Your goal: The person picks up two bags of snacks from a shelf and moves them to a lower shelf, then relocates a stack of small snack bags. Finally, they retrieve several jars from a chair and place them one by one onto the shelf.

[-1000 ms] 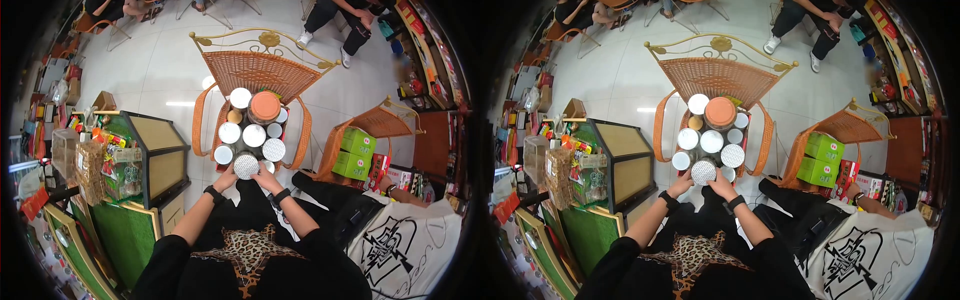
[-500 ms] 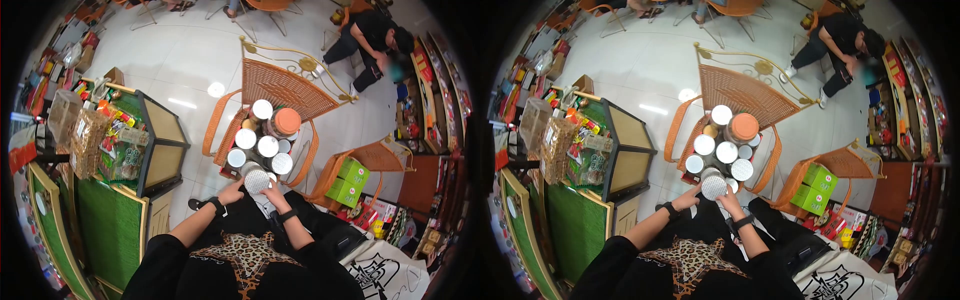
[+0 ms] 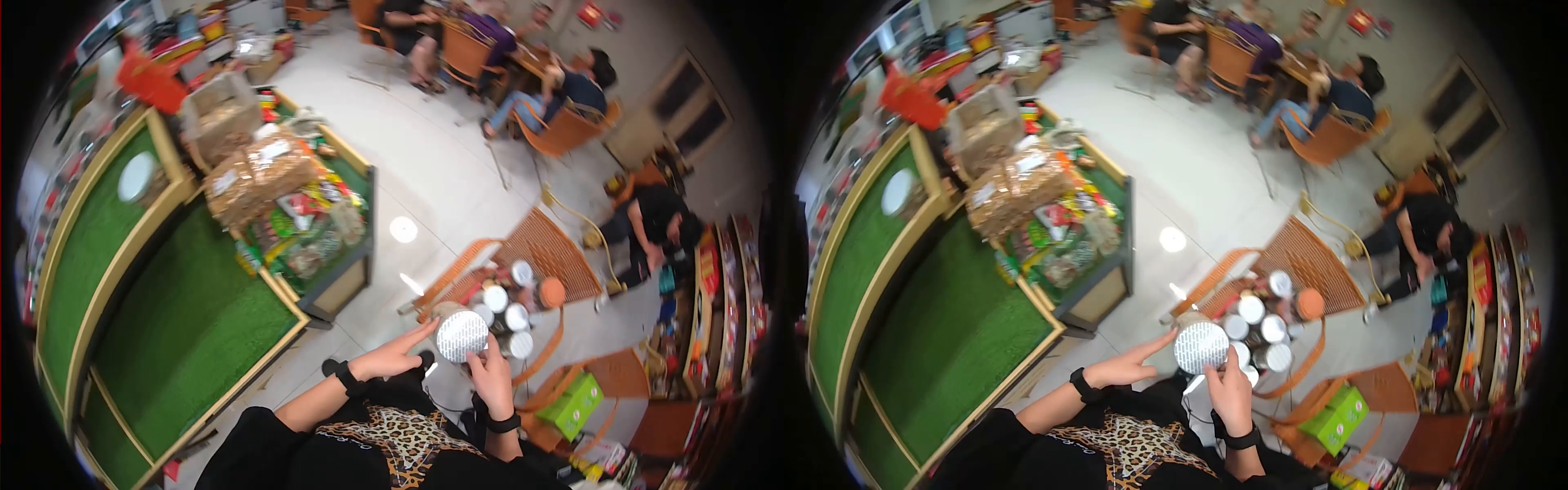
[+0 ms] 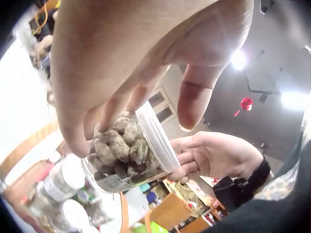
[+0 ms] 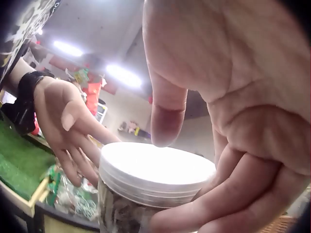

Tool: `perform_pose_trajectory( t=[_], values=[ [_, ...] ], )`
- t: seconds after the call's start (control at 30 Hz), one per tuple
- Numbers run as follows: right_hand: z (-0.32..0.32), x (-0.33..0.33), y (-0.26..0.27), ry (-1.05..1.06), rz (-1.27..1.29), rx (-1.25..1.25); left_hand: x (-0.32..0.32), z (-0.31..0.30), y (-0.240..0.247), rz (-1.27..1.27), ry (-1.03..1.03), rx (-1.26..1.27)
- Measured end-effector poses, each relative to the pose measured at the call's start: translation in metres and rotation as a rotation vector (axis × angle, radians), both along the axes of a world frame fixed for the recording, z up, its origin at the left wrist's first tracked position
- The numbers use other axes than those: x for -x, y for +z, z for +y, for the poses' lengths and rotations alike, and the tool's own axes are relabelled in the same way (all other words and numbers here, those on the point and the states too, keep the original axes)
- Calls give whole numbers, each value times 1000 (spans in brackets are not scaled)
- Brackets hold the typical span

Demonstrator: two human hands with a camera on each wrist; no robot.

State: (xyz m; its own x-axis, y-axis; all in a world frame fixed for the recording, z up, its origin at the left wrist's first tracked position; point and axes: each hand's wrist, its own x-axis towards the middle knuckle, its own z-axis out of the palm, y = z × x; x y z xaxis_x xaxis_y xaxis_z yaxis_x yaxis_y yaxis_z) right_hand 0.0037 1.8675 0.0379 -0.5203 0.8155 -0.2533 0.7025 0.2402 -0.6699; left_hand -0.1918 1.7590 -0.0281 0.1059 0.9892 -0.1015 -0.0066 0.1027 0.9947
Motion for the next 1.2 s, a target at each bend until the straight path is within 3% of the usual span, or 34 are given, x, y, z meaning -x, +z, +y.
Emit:
perform_pose_trajectory(
  t=[0.07,0.17,0.27,0.37,0.5,0.73,0.83,1.0,1.07,1.13,1.2],
  values=[
    [-20,45,20,114,55,-12,33,-35,30,167,171,-133],
    [-45,103,22,299,432,202,63,-94,70,261,408,-201],
    [-71,161,30,488,619,277,82,-147,95,338,619,-226],
    [-109,208,64,696,602,314,95,-192,108,356,921,-226],
    [-151,255,70,947,641,383,105,-242,125,421,1186,-218],
    [-199,331,79,1201,619,496,129,-298,128,421,1462,-258],
    [-213,373,93,1351,738,405,159,-311,140,448,1529,-286],
    [-237,458,116,1380,844,378,242,-315,172,494,1632,-461],
    [-248,489,117,1352,815,568,279,-317,177,520,1663,-472],
    [-259,518,102,1392,858,605,317,-323,169,472,1708,-464],
    [-270,531,102,1247,768,918,352,-327,149,516,1737,-482]
  ],
)
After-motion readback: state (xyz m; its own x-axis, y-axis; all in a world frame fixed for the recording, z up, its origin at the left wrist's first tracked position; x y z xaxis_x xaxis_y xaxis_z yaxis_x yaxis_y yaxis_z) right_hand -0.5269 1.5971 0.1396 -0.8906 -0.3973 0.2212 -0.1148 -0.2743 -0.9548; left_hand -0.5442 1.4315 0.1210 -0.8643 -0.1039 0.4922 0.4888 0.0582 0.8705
